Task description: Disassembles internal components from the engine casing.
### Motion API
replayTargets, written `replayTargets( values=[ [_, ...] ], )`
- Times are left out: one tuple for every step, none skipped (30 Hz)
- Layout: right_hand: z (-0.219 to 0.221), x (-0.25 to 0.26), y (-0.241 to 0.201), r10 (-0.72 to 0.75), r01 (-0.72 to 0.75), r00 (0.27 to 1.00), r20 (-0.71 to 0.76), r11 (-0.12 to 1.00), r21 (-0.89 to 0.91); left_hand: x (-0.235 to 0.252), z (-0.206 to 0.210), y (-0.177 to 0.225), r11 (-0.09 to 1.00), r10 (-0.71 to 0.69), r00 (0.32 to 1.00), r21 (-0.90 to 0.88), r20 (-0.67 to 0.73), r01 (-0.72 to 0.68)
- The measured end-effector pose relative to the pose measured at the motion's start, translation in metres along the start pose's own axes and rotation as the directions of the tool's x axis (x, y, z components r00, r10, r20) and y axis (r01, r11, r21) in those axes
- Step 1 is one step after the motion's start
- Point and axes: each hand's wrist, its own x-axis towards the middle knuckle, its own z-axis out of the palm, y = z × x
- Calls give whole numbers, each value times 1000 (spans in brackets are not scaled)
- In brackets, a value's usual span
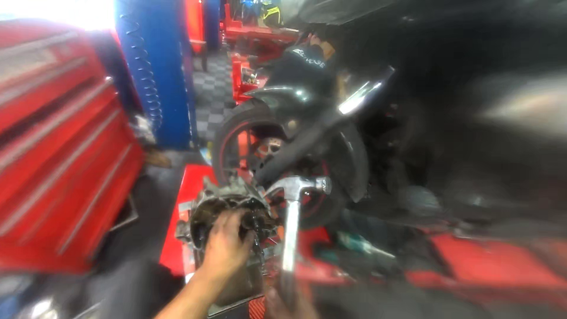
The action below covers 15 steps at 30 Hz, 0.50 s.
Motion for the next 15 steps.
replayTargets(
  values=[
    [6,1,2,5,-5,1000,-6,1000,7,0,0,-1,1000,10,1000,-1,4,-10],
    [12,1,4,4,-4,1000,-14,1000,8,-1,0,-3,1000,21,1000,-3,6,-21],
    [17,1,8,-3,4,1000,-19,1000,7,-1,0,-4,999,32,999,-7,4,-32],
    [21,0,12,-13,13,1000,-24,1000,4,-1,0,-5,999,42,999,-12,-2,-42],
    [25,0,17,-26,26,999,-30,1000,3,-1,1,-5,999,46,999,-16,-7,-46],
    [28,-1,23,-38,39,998,-42,999,5,-1,0,-5,999,44,999,-16,-4,-44],
    [31,-3,28,-48,48,997,-55,999,7,0,0,-5,999,47,999,-14,-2,-47],
    [33,-5,32,-57,58,996,-67,998,13,0,0,-6,998,55,998,-11,-1,-55],
    [34,-7,34,-61,63,995,-81,998,27,0,-1,-6,998,65,998,-10,-4,-65],
    [34,-9,33,-54,59,994,-99,997,47,0,0,-6,997,73,997,-8,-8,-73],
    [34,-10,30,-38,46,993,-111,996,73,1,0,-7,997,77,997,-7,-12,-77],
    [33,-9,24,-14,26,993,-121,994,105,1,0,-7,997,77,997,-6,-11,-77],
    [31,-9,17,20,-3,992,-122,991,133,1,0,-7,997,72,997,-5,-6,-72],
    [28,-8,11,54,-36,992,-110,988,153,1,0,-7,998,66,998,-3,-1,-66],
    [24,-10,7,83,-67,992,-90,984,168,1,0,-7,998,62,998,1,4,-62]
  ],
)
